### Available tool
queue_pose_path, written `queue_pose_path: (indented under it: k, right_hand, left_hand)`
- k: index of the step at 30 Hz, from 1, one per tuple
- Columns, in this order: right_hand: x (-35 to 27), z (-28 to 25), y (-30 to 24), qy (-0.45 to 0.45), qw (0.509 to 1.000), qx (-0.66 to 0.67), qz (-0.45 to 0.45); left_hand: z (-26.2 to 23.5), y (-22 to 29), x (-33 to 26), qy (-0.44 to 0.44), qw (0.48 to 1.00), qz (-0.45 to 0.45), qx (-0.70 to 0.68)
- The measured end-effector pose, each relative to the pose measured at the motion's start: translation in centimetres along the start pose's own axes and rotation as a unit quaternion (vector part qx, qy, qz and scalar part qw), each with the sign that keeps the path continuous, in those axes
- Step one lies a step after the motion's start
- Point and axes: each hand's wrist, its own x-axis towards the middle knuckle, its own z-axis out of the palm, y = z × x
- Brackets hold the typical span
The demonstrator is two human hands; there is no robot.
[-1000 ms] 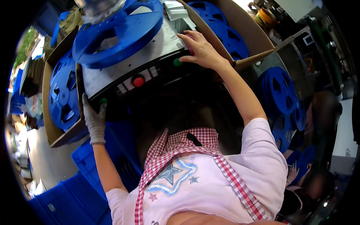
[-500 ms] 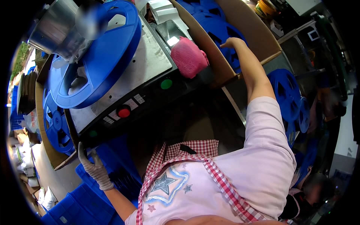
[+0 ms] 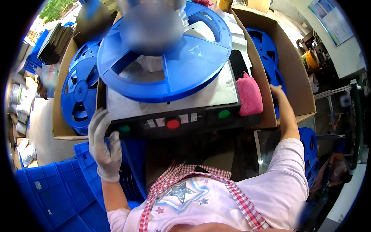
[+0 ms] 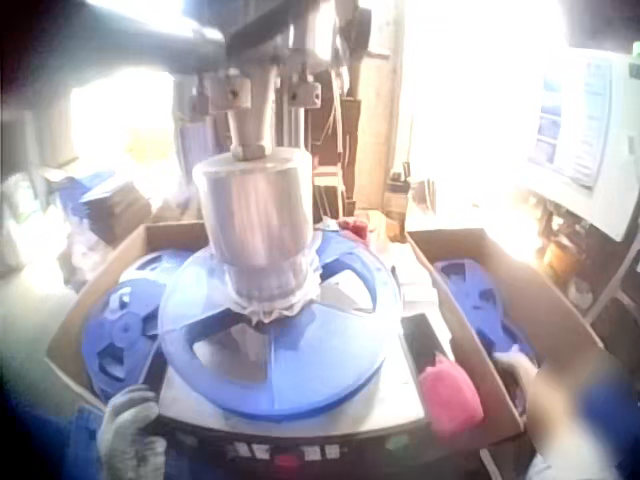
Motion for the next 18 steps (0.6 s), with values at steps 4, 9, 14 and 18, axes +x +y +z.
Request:
queue_pose_path:
  k: [4, 9, 14, 18]
  right_hand:
    - [-2.5, -7.3, 0.9, 0.047, 0.981, 0.16, -0.101]
    - [-16.4, -15.0, 3.1, -0.078, 0.84, 0.466, -0.266]
    - [-33.0, -14.5, 7.4, -0.178, 0.574, 0.69, -0.404]
    - [-40.4, -12.0, 10.6, -0.289, 0.419, 0.725, -0.464]
  left_hand:
    - [-0.2, 2.2, 5.3, -0.047, 0.987, 0.132, 0.074]
    - [1.9, 1.5, 9.3, -0.099, 0.946, 0.268, 0.155]
    - [4.2, -4.0, 10.6, -0.07, 0.913, 0.308, 0.259]
    - [3.1, -5.8, 12.5, 0.042, 0.909, 0.319, 0.265]
